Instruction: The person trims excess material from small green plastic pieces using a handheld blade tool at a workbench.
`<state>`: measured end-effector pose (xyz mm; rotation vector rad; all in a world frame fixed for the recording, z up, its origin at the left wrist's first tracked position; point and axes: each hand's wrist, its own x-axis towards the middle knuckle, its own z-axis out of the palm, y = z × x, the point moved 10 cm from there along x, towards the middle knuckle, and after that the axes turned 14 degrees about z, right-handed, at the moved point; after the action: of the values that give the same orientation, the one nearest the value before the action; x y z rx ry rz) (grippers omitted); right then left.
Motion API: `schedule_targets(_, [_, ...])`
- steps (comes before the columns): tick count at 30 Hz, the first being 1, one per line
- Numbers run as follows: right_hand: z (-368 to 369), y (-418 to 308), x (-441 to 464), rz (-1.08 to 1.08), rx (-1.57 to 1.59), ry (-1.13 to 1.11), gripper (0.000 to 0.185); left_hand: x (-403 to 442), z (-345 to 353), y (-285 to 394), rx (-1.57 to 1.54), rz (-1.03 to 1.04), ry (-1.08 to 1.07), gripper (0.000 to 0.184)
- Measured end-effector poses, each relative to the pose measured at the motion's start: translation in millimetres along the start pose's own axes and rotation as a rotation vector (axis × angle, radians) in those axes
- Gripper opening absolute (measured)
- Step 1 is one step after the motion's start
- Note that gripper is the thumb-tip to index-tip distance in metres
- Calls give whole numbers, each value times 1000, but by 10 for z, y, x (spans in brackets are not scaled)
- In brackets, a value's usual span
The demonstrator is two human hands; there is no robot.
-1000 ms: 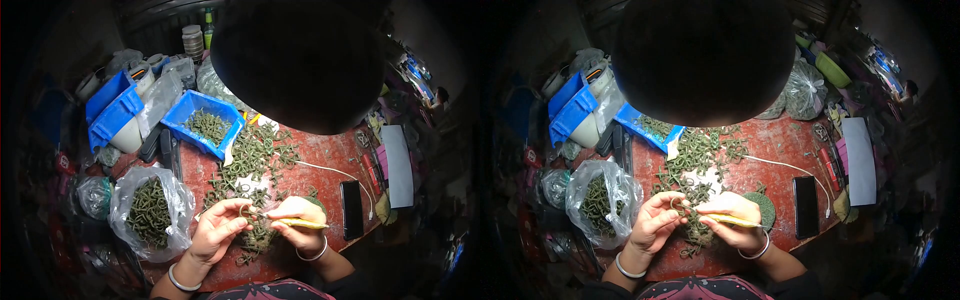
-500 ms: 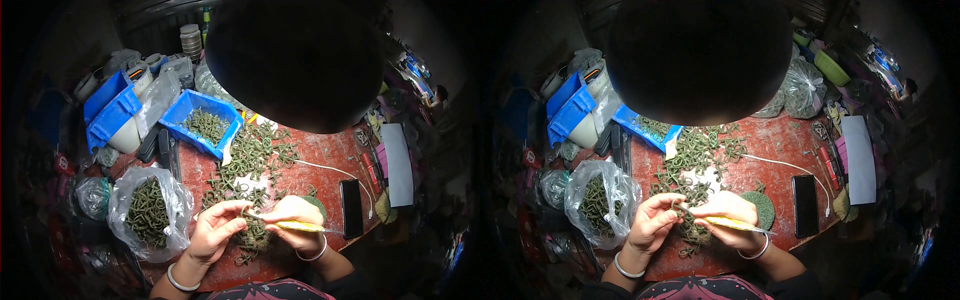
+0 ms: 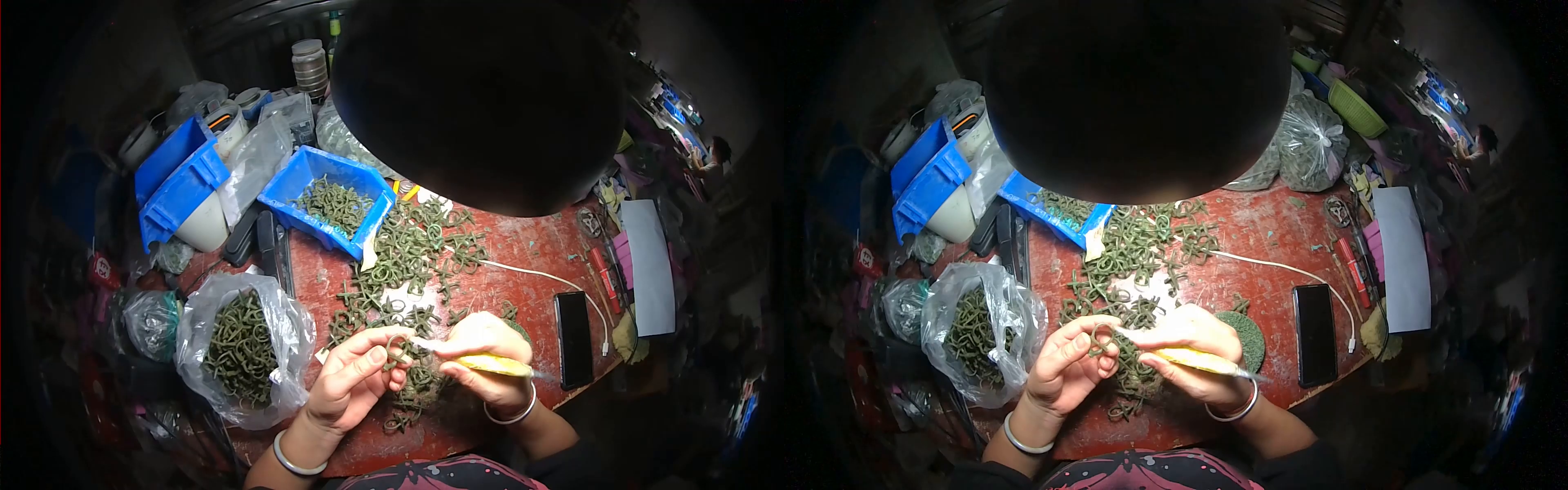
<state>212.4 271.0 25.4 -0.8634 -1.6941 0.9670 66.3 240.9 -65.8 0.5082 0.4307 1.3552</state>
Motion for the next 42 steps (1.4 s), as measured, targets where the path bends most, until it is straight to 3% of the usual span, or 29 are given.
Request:
schedule_targets(2, [123,23,-4,-2,36,-164,25,-4,-4,-21,-39,-22,-5,36])
schedule_targets(6, [-36,19,-29,33,20,62,22,-6,9,-33,-64,-33,-12,36])
schedule_targets(8, [-57,12,-36,25,23,51,19,-7,21,-15,-11,-27,40,42])
schedule_targets(10, [38,215,-60,217,200,-109,19,-12,49,8,41,-25,46,41])
schedule_targets(15, [78,255,-62,332,197,-126,16,-5,48,30,183,16,3,39])
schedule_targets(17, [102,389,-121,451,410,-147,14,-5,44,36,237,27,-4,40])
schedule_targets(20, [64,438,-111,464,382,-72,14,-11,53,53,232,29,-6,41])
schedule_targets(22, [76,339,-94,337,323,-103,12,0,38,37,240,39,-18,41])
schedule_targets(24, [153,575,-207,626,596,-164,20,14,59,45,250,50,-32,42])
schedule_targets(26, [64,661,-177,593,724,-35,20,33,93,82,263,69,-21,41])
schedule_targets(28, [53,576,-134,654,393,-1,17,32,79,55,263,48,-30,41])
schedule_targets(30, [123,230,-8,298,103,-116,19,18,88,25,263,23,-41,41])
schedule_targets(32, [221,216,-25,284,-31,-190,18,-20,126,-48,350,-55,-95,38])
schedule_targets(37, [212,40,-13,95,-136,-143,11,-11,92,-69,334,-58,-108,37])
schedule_targets(40, [164,217,-38,253,-16,-151,9,-16,88,-90,229,-83,-90,35])
schedule_targets(42, [105,238,-28,238,-49,-132,6,-21,92,-80,162,-89,-63,35])
